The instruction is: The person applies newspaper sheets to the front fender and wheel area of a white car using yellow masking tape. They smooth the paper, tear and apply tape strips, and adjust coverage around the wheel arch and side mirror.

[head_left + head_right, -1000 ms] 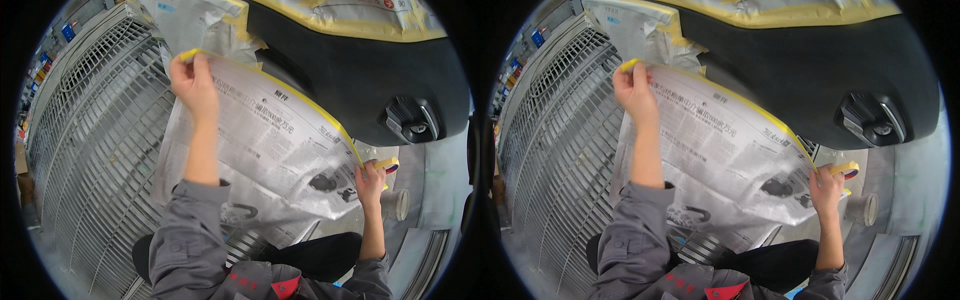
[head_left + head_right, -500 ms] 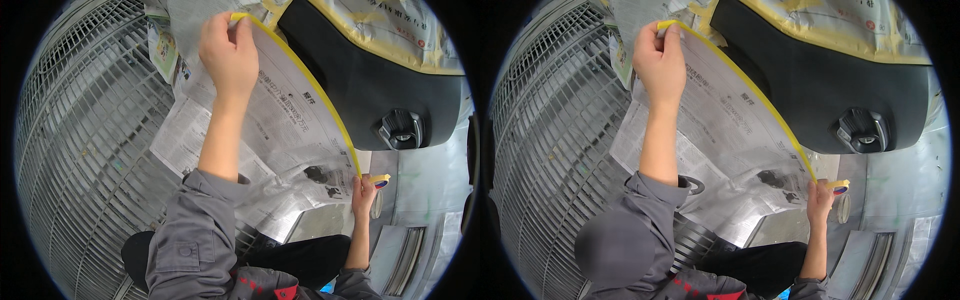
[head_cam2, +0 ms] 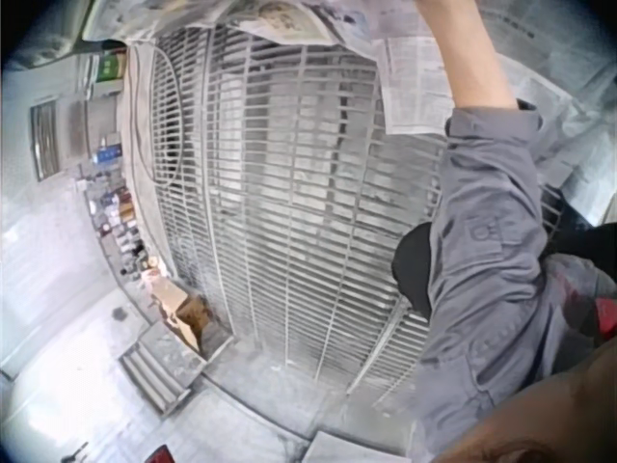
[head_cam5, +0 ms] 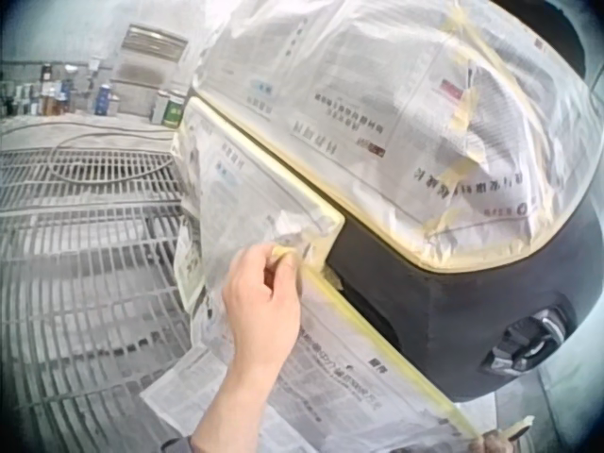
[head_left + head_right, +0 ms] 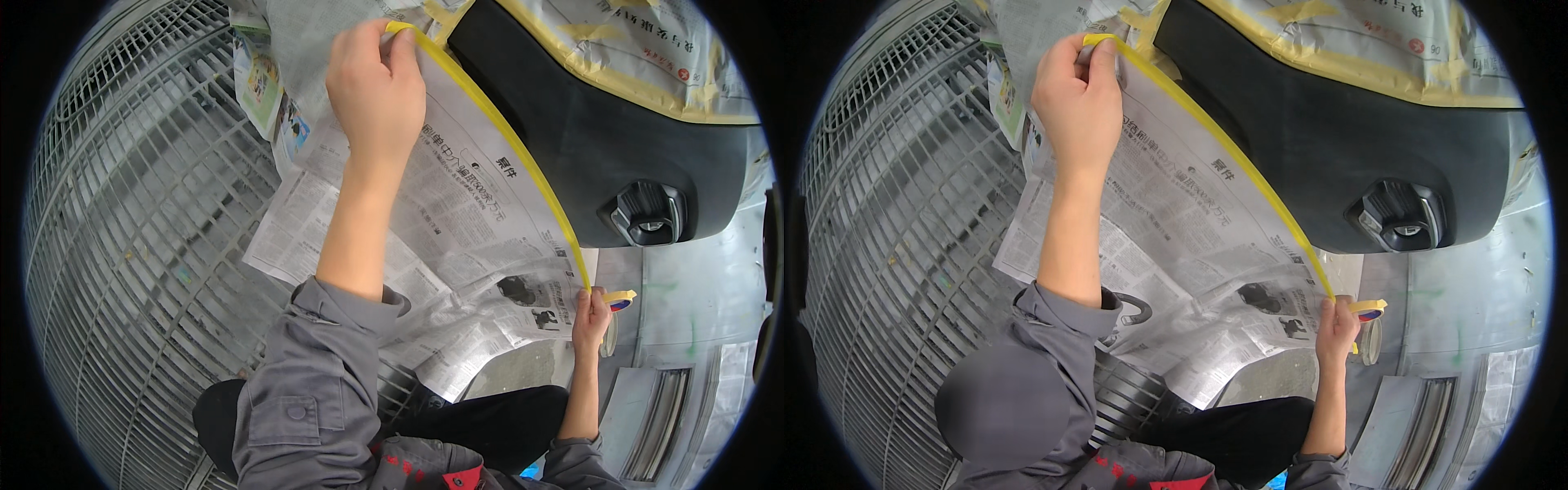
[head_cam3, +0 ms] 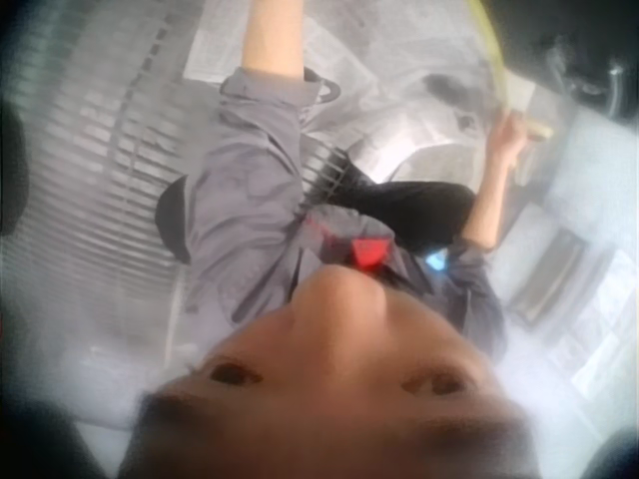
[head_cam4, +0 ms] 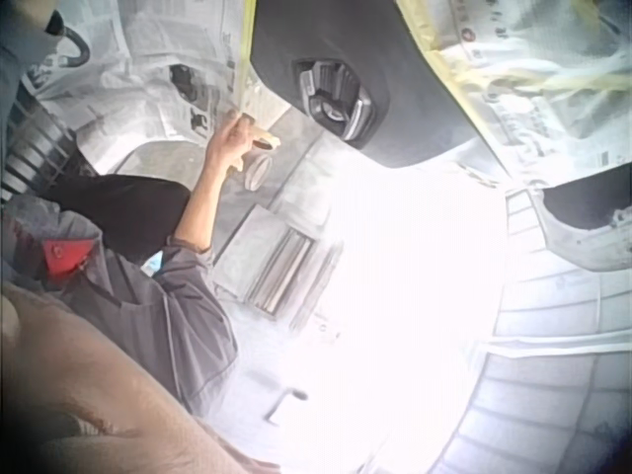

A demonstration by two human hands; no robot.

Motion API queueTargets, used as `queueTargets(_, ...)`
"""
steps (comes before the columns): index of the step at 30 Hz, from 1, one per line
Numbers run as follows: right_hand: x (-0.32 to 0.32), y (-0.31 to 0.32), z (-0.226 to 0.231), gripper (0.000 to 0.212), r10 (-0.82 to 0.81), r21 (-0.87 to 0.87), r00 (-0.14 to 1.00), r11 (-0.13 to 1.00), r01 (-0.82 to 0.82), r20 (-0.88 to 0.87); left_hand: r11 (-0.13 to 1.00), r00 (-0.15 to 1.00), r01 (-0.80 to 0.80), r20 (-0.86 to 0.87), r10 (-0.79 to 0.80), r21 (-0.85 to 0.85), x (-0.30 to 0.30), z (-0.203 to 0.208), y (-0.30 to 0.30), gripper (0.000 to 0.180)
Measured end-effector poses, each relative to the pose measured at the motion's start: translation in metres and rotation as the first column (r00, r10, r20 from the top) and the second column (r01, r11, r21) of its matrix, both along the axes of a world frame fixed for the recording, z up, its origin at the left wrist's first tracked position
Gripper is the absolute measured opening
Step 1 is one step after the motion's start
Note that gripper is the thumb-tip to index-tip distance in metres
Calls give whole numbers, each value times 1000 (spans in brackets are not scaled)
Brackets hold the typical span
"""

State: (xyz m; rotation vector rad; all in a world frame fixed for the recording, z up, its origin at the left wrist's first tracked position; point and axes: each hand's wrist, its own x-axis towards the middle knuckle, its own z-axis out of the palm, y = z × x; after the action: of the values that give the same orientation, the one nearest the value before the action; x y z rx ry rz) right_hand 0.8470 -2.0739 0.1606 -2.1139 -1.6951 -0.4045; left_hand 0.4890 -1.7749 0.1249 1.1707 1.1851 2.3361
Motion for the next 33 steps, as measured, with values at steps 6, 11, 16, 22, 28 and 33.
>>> queueTargets(6, 0, 3, -1, 25, 42, -14, 999, 999, -42, -3, 997, 997, -78, 16, 77, 30, 1, -6, 14, 21)
queueTargets(11, 0, 1, -3, 24, 9, 22, 1000, 1000, -9, -9, 992, 955, 123, 279, -106, -43, -1, 12, -1, 22)
queueTargets(16, -2, 3, -3, 31, 23, 12, 1000, 1000, -23, 4, 945, 850, 307, 414, -324, 109, -9, 3, 24, 14)
queueTargets(22, -2, 1, -2, 30, 26, 4, 999, 1000, -26, -21, 885, 784, 450, 421, -455, 119, -19, 1, 30, 15)
queueTargets(28, 0, 0, -2, 28, 13, -11, 1000, 1000, -13, -22, 946, 973, 229, -85, -215, 229, -5, -20, 10, 40)
queueTargets(33, -4, -5, 3, 28, 17, -48, 1000, 999, -17, -6, 985, 943, 108, -326, -59, 132, -14, -16, -4, 60)
